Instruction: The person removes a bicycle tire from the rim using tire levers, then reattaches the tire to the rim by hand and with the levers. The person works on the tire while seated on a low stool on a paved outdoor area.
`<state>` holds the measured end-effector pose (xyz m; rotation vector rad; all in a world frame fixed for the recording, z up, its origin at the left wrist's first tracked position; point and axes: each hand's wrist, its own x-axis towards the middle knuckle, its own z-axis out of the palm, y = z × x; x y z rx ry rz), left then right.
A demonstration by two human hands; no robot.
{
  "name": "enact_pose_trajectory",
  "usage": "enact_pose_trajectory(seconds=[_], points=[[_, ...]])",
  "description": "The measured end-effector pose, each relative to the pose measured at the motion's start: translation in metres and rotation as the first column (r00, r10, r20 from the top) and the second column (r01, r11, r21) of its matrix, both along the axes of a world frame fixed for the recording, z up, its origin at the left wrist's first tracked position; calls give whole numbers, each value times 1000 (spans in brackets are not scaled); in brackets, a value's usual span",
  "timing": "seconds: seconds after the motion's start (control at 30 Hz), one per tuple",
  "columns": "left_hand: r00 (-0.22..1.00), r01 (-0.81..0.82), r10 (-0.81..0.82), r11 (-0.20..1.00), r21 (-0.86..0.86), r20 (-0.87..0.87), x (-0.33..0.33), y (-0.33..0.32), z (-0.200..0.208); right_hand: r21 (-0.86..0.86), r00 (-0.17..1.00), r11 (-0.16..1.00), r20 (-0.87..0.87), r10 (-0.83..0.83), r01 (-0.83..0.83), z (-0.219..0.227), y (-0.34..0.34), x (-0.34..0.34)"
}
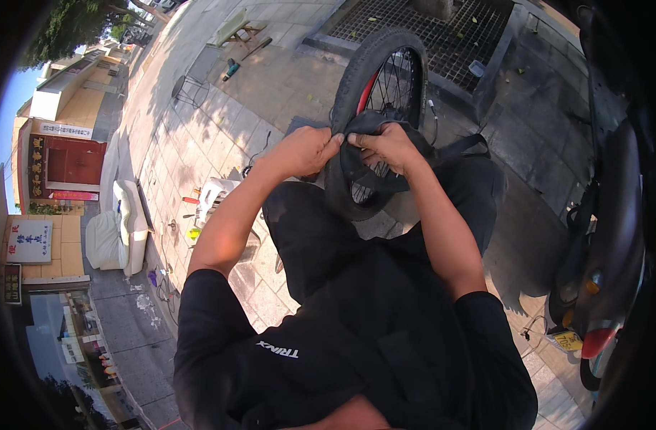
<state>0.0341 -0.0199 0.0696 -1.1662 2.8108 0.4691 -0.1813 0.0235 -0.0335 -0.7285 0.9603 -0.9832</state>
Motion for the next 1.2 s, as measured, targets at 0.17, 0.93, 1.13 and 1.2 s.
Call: enact_pose_trajectory(seconds=[0.17, 0.93, 1.13, 1.2], points=[[954, -183, 254, 915, 360, -160, 2, -2, -17, -45, 985, 997, -158, -64, 57, 17, -3, -2], [767, -13, 476, 682, 731, -430, -21, 5, -91, -106, 952, 964, -159, -260, 245, -8, 85, -23], [775, 119, 364, 717, 686, -516, -48, 17, -101, 44, 883, 882, -35, -467, 469, -8, 120, -25], [759, 155, 351, 720, 677, -547, -56, 24, -104, 78, 883, 880, -74, -464, 469, -6, 134, -33]])
